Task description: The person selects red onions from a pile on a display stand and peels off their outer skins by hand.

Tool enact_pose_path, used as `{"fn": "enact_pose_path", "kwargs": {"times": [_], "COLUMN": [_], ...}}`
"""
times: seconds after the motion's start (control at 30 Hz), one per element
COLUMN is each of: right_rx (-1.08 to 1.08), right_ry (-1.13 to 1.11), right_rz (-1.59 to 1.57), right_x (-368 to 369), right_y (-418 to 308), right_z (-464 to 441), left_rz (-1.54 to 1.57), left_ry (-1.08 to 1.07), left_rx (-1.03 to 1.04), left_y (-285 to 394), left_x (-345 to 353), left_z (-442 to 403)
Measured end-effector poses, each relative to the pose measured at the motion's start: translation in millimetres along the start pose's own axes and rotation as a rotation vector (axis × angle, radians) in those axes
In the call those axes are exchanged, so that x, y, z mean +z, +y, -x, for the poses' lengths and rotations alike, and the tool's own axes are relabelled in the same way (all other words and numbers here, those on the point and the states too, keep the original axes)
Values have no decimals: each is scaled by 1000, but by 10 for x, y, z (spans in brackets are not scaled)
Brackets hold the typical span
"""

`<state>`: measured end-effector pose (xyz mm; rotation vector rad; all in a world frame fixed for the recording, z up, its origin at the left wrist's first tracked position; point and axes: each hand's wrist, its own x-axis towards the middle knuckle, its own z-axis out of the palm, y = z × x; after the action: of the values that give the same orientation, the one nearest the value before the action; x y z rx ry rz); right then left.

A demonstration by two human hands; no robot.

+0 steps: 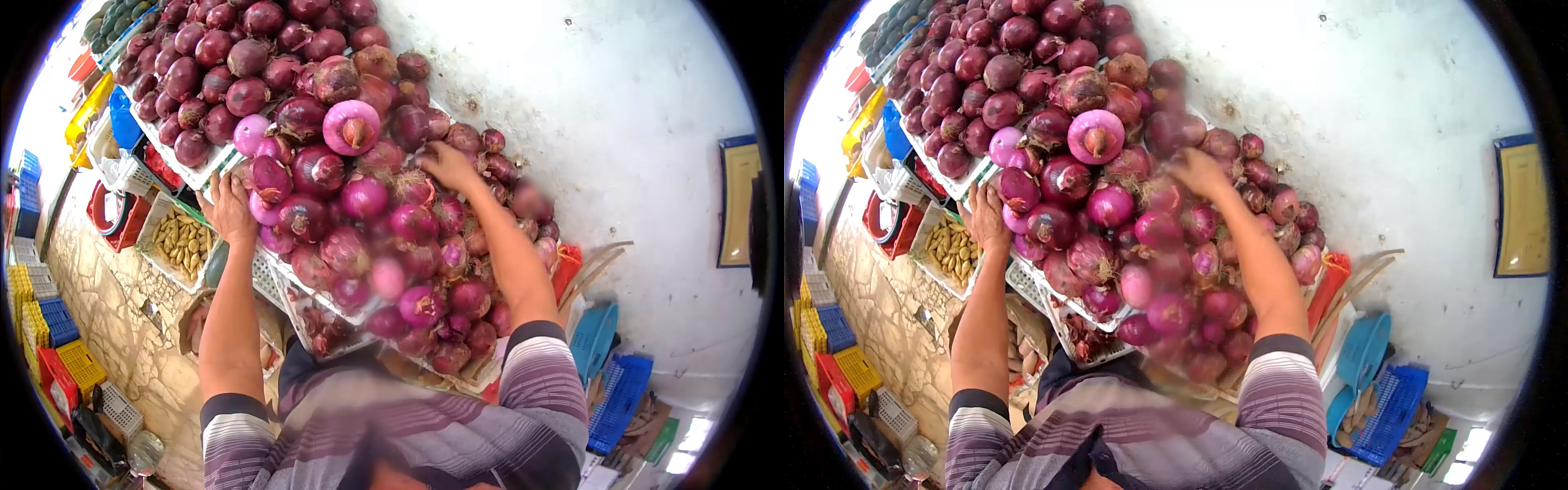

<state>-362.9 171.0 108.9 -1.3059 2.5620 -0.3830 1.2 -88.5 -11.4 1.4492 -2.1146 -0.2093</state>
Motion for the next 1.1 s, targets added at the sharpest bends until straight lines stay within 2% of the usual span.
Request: {"fn": "enact_pose_path", "kwargs": {"times": [0.07, 0.1, 0.2, 0.27, 0.37, 0.47, 0.53, 0.57, 0.67, 0.8, 0.9, 0.93, 1.0, 1.1], "right_rx": [-131, -157, 148, 244, 61, 318, 399, 509, 480, 414, 425, 515, 422, 306], "right_ry": [-87, 120, 507, 653, 824, 301, 282, 301, 196, 212, 372, 453, 538, 615], "right_rz": [17, -16, -513, -660, 110, 139, 57, 74, 89, -213, -690, -851, -1013, -1134], "right_x": [230, 262, -35, -492, -493, -305, 19, 47, 32, 43, -62, -48, -9, -261], "right_y": [234, 222, 339, 201, 953, 839, 607, 530, 675, 880, 816, 919, 1088, 895], "right_z": [-19, 26, -5, 154, 227, 306, 349, 282, 66, 20, 91, -12, -219, -385], "left_rz": [-4, 12, 16, 12, 16, 19, 28, 29, 8, 24, 5, -12, -40, 31], "left_ry": [2, 25, 21, 22, 20, 7, 28, 52, 61, 8, 18, 23, 23, 21], "left_rx": [-8, -9, 16, 14, 18, 5, 20, 31, 59, 21, 26, 37, 67, 40], "left_y": [22, 33, 7, 0, 5, 1, 25, 26, -42, -23, -23, -57, -89, 1], "left_x": [-8, -3, 20, 37, 20, 27, -9, -1, 93, 46, 52, 78, 137, 25], "left_z": [8, 16, 9, 16, 14, 10, -2, 2, 29, 8, 6, -1, 17, 34]}}
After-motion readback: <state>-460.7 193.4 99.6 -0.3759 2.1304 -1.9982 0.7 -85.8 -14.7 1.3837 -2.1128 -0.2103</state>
